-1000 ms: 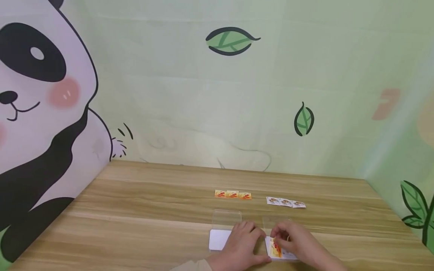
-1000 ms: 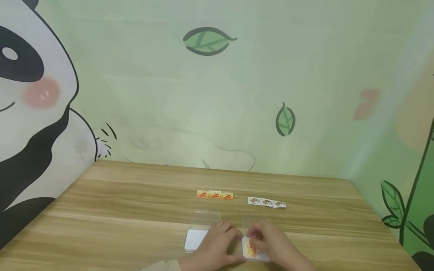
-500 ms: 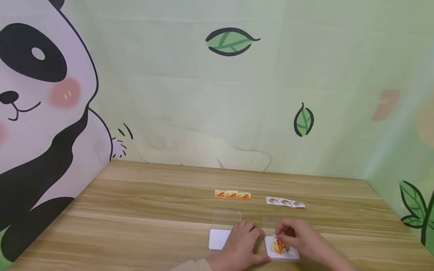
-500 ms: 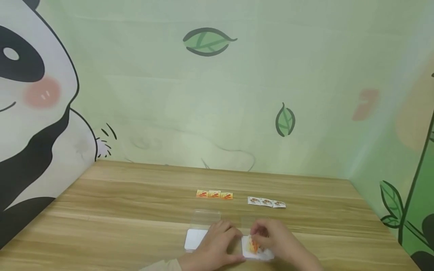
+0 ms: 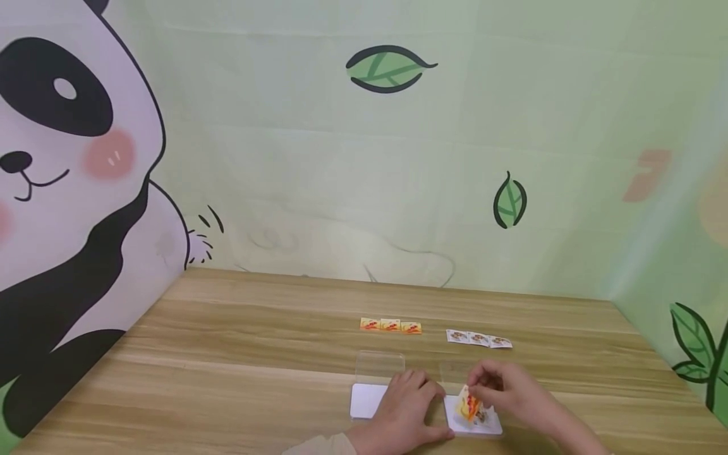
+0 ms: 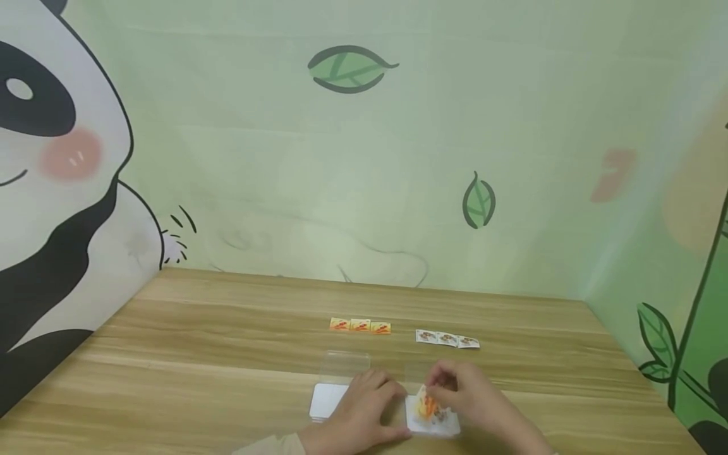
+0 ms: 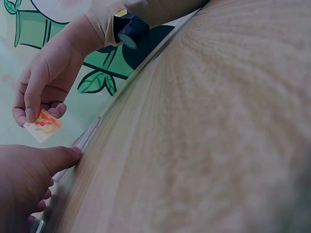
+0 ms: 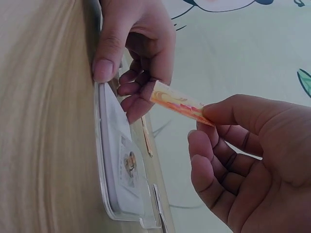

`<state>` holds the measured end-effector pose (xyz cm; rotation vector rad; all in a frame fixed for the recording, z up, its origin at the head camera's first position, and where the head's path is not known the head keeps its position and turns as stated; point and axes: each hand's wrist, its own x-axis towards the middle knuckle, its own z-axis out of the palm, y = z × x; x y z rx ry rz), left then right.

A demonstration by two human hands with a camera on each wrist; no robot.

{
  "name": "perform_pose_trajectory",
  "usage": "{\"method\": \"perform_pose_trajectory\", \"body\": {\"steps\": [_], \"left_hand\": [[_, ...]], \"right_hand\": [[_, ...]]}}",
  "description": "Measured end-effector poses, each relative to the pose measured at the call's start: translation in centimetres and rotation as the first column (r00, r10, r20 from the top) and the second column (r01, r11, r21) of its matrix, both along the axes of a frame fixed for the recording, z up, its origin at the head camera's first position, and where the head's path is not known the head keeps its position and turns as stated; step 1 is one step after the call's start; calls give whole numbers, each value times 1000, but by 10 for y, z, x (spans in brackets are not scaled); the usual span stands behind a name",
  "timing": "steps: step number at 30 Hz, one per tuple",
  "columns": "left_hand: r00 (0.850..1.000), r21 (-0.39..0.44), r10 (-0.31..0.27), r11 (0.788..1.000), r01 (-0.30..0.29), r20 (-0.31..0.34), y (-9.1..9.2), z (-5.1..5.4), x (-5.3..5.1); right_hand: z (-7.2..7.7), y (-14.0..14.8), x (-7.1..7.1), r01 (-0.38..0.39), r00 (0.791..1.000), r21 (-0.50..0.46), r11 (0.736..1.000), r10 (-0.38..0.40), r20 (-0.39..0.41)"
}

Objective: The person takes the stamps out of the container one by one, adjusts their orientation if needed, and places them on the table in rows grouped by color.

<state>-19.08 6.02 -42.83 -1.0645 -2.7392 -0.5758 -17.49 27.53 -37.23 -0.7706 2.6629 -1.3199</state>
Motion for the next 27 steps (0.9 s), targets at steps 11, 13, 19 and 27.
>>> {"method": "perform_pose_trajectory", "body": {"steps": [11, 13, 19, 27], "left_hand": [[1000, 12, -4, 1000, 4, -24, 0, 2, 1], [1000, 10, -3, 1000, 3, -25, -1, 2, 1], [1000, 8, -4, 1000, 4, -28, -2, 2, 0], [1000, 8, -11, 1000, 11, 5, -1, 0, -1]], "right_hand": [[3, 6, 1, 15, 997, -63, 998, -10, 73], [3, 6, 1, 4, 998, -71, 997, 1, 70], [5, 7, 1, -12, 997, -89, 996, 19, 72], [6, 11, -1, -7, 998, -88, 996, 12, 61]]}}
